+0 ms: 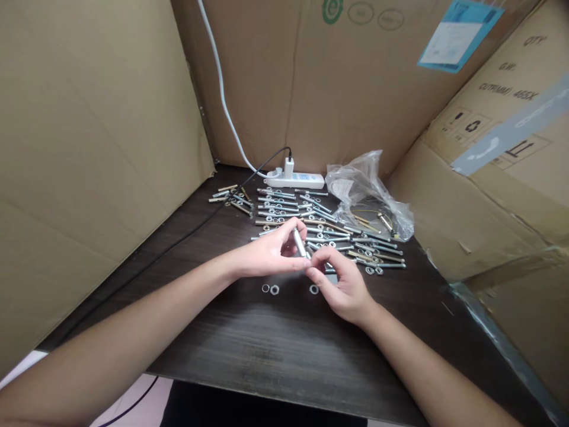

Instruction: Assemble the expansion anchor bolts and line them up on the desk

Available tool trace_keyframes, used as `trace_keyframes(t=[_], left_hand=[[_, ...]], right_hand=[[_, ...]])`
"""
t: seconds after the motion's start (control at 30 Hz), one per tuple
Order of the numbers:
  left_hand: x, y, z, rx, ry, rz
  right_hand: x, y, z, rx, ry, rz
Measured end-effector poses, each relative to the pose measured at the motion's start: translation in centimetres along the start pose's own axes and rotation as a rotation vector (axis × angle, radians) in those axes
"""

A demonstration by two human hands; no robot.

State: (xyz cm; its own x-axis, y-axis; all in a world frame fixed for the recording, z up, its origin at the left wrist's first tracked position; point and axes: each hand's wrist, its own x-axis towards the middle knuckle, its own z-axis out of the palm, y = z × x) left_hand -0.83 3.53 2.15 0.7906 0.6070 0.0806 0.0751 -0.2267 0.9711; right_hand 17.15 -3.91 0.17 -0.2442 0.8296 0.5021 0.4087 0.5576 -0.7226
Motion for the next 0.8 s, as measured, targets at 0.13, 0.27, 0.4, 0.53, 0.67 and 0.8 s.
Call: trace_keyframes(t=[0.13, 0.27, 0.4, 0.53, 0.67, 0.8], left_hand=[[-0.1, 0.0, -0.5, -0.027, -0.095, -0.01], [-0.2, -0.2, -0.8, -0.025, -0.156, -0.022], [-0.1, -0.4, -0.7, -0.02, -0.158, -0.031], [-0.1, -0.5, -0.6, -0.029, -0.151, -0.028], [-0.2, 0.0, -0.5, 0.061, -0.127, -0.048], [-0.2, 0.5, -0.1, 0.19, -0.091, -0.051]], right_hand=[[-0.1, -0.2, 0.2, 0.079, -0.023, 0.03], [-0.3, -0.3, 0.3, 0.138, -0.042, 0.081], [-0.3, -0.4, 0.2, 0.158, -0.057, 0.107], [-0.3, -0.5, -0.1, 0.178, -0.094, 0.133], [-0.4, 0.0, -0.2, 0.208, -0.109, 0.163], [-0.3, 0.6, -0.1, 0.202, -0.09, 0.18]])
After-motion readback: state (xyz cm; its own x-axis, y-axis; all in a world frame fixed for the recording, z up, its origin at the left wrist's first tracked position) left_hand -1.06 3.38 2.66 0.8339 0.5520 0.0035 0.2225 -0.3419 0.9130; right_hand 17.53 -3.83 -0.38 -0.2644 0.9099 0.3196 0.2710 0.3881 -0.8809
